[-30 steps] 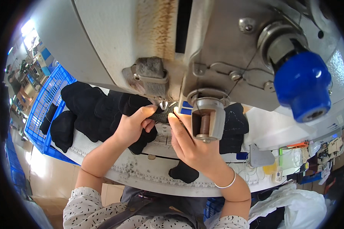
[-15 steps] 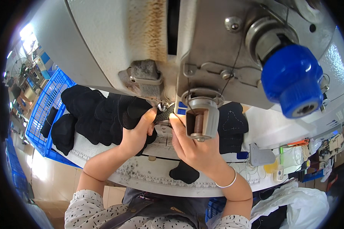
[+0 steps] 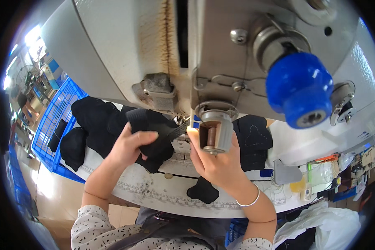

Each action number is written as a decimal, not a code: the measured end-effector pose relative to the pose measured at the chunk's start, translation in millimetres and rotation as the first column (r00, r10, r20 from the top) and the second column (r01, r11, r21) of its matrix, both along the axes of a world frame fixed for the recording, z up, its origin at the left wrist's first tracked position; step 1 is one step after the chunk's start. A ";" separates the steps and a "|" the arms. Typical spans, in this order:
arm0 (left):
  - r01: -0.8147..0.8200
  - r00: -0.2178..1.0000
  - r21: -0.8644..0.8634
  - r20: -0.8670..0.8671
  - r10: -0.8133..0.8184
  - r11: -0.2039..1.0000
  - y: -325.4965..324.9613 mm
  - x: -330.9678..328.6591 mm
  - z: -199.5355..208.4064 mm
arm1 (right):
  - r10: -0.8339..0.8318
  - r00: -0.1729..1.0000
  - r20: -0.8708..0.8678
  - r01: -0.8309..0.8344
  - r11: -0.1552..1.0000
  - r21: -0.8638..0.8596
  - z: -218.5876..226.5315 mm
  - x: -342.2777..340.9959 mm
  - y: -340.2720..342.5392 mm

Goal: The worker is using a sewing machine to stitch black mesh shoe components in a manufacturing facility.

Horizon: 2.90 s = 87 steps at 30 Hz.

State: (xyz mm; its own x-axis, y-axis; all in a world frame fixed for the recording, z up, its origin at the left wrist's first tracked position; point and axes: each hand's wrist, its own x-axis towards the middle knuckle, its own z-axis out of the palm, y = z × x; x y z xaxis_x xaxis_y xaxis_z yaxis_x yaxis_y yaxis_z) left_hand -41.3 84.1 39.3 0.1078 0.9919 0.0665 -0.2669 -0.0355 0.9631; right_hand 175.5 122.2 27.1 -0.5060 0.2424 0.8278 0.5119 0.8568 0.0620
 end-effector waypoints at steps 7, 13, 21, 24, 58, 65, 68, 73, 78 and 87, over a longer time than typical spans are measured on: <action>0.015 0.994 0.019 -0.110 -0.013 1.000 -5.1 0.8 -4.1 | 0.018 1.000 0.021 -0.019 1.000 0.015 -2.9 -0.8 -0.1; 0.012 0.989 0.052 -0.150 -0.004 0.999 -17.5 14.1 -9.0 | -0.004 1.000 0.022 0.004 1.000 0.027 -1.1 0.4 0.8; -0.062 0.996 0.088 -0.060 0.067 0.994 -23.9 38.6 -22.4 | 0.032 0.999 0.013 -0.032 0.999 -0.015 -2.0 4.7 3.2; -0.078 0.994 0.057 -0.076 0.082 0.995 -23.7 42.4 -22.3 | 0.030 0.999 0.022 -0.030 0.999 -0.011 -0.7 5.6 2.5; -0.073 0.997 -0.021 -0.042 0.072 0.997 -12.4 31.9 -14.6 | 0.087 0.990 0.108 -0.105 0.978 0.181 -0.5 4.3 -4.0; -0.071 0.989 -0.141 -0.138 0.051 0.987 -2.0 24.8 -6.5 | 0.081 0.995 0.066 -0.092 0.980 0.177 -2.1 -0.9 -2.2; -0.066 0.989 -0.084 -0.140 0.053 0.994 2.0 24.9 -2.5 | 0.067 0.995 0.074 -0.078 0.984 0.159 -2.0 -0.3 -1.5; -0.080 0.991 -0.023 -0.108 0.077 0.997 12.2 24.6 -1.0 | 0.034 0.997 0.062 -0.043 0.989 0.140 -2.6 -1.8 -1.7; -0.026 0.999 -0.010 -0.034 0.025 1.000 26.3 17.7 -4.0 | 0.020 0.999 0.040 -0.025 0.992 0.124 -3.1 -4.1 0.9; -0.161 0.984 -0.077 -0.096 0.154 0.984 25.5 24.0 -8.6 | -0.023 0.999 0.027 0.020 0.993 0.115 -2.8 -3.1 3.4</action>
State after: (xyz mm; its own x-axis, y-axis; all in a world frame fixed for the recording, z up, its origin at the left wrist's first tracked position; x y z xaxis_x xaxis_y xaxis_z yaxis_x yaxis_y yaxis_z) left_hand -17.3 109.7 30.7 -0.0483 0.9986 -0.0206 -0.1776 0.0117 0.9840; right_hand 172.4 125.6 24.2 -0.5256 0.1577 0.8360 0.5267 0.8320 0.1742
